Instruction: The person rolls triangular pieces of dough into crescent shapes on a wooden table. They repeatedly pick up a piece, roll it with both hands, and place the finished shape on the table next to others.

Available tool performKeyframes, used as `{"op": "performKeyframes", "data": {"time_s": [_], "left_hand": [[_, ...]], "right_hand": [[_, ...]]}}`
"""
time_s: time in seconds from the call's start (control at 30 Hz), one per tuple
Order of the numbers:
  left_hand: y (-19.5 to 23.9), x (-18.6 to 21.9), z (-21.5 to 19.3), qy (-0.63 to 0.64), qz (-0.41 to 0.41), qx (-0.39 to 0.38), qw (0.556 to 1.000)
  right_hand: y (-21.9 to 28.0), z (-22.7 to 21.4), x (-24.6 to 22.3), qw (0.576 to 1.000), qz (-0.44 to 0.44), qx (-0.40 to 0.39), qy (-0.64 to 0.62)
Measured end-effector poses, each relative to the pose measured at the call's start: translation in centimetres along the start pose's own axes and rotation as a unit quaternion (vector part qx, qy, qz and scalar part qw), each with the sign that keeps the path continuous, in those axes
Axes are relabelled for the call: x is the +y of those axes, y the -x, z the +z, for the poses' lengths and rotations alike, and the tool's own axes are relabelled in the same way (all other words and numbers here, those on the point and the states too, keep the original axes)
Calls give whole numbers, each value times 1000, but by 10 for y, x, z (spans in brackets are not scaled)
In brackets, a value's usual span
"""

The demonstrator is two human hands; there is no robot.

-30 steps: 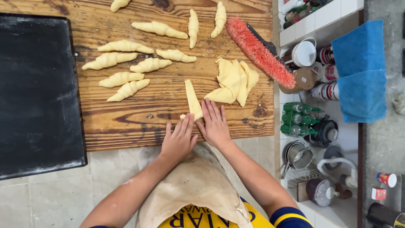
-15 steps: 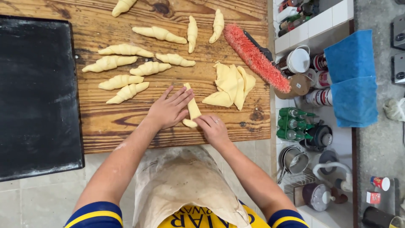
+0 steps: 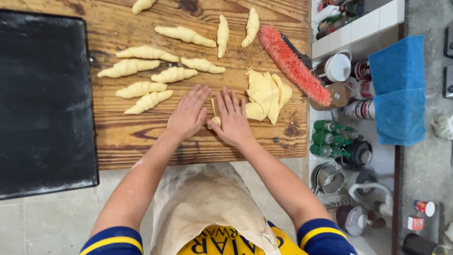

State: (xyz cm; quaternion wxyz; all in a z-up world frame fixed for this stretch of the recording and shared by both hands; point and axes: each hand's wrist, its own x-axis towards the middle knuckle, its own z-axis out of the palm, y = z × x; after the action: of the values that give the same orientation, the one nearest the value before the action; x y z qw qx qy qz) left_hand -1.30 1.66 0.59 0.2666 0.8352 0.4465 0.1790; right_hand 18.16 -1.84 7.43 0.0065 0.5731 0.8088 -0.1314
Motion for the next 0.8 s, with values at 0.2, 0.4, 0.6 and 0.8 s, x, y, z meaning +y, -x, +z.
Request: {"op": "performKeyframes", "data": {"time_s": [0.2, 0.4, 0.6, 0.8], "left_hand": [[-1, 6, 13, -126, 91, -15, 988], [-1, 9, 10, -136, 83, -27, 987], [-3, 20, -18, -64, 60, -40, 995], [4, 1, -10, 62, -21, 9, 998]], "right_hand": [[36, 31, 39, 977, -190, 98, -16], [109, 56, 54, 967, -211, 138, -35], [46, 21, 3, 994, -72, 70, 47], [-29, -9, 11, 999, -30, 26, 6]]}}
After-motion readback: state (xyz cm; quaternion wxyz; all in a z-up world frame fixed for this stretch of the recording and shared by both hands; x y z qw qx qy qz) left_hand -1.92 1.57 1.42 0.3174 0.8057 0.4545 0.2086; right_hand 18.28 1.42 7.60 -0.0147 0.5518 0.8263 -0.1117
